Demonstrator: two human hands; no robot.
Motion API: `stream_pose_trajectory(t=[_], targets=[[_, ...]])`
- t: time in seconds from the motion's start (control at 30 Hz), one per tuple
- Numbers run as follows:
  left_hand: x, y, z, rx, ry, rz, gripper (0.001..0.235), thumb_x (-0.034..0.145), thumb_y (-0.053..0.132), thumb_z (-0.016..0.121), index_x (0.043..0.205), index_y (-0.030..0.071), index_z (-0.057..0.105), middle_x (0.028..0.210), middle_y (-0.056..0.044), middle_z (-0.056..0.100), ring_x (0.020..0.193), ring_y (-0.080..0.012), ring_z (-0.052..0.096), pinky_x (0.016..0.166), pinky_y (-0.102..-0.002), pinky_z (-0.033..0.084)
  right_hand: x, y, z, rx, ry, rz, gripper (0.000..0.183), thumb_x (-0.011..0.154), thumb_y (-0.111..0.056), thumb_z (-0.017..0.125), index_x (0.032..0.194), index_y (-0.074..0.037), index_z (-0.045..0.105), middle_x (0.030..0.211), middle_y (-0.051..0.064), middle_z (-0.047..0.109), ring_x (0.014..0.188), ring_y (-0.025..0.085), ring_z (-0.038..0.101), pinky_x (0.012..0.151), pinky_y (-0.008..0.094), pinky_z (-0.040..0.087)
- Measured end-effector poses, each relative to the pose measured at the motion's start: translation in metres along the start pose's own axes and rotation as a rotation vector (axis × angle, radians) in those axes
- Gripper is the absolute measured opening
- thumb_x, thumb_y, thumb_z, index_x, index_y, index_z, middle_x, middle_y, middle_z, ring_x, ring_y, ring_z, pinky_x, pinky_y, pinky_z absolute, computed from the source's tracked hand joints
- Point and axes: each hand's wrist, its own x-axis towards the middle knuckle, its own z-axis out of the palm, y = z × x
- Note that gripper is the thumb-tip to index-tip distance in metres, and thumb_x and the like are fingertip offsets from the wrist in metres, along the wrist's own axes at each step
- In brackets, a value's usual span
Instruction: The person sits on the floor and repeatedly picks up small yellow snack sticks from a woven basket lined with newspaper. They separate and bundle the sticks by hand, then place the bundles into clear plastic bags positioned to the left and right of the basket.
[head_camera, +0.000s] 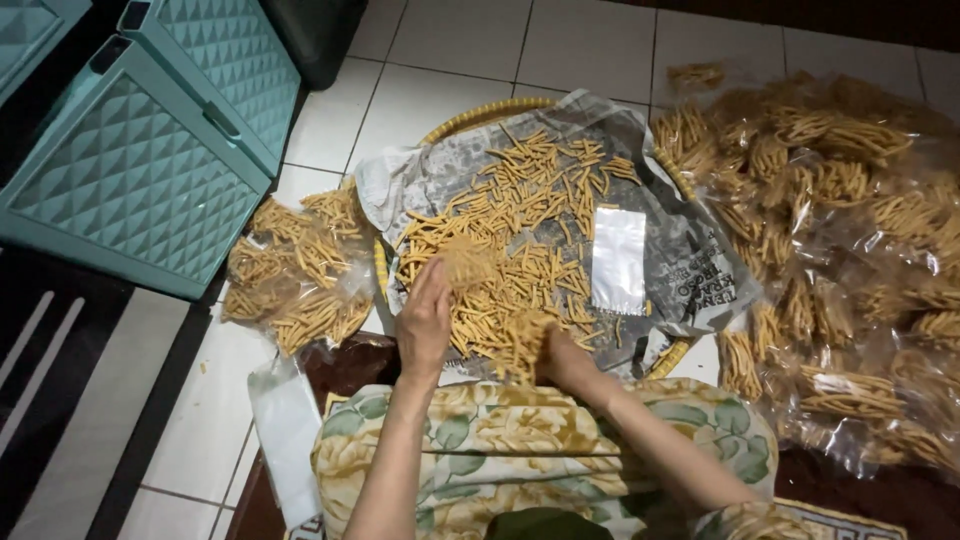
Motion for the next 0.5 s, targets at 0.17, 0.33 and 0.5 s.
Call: stream_pose_trajectory(t=[0.17,0.33,0.5], targets=[[-0.003,-0.019,0.012,-0.043,0.041,-0.003,0.047,0.1,0.006,0.064,0.146,0.002,0.053,0.153,-0.017,0.051,0.103,-0.03,0.073,0.073,-0.036,0.066,-0.012,-0.055,-0.021,-0.175,0.3,-0.344,0.083,0.079,-0.035,0.081,0.145,-0.003,0.042,0.13,0.027,0.055,0.117,0.049,0.06,0.09,0.058,0.054],[-0.002,-0.029,0.018,-0.072,0.078,0.002,0.048,0.104,0.01,0.058,0.15,0.001,0.047,0.156,-0.018,0.047,0.105,-0.0295,0.073,0.072,-0.034,0.067,0.035,-0.076,0.016,-0.445,0.441,-0.835,0.068,0.071,-0.033,0.083,0.132,-0.019,0.057,0.138,0.014,0.051,0.126,0.04,0.05,0.097,0.056,0.044],[-0.006,-0.04,0.021,-0.011,0.11,0.057,0.044,0.106,0.016,0.054,0.149,0.007,0.051,0.155,-0.013,0.049,0.1,-0.0277,0.073,0.07,-0.032,0.066,0.052,-0.076,0.033,-0.69,0.54,-1.013,0.032,0.085,-0.026,0.063,0.116,-0.024,0.063,0.131,0.0,0.057,0.13,0.025,0.05,0.103,0.049,0.039]])
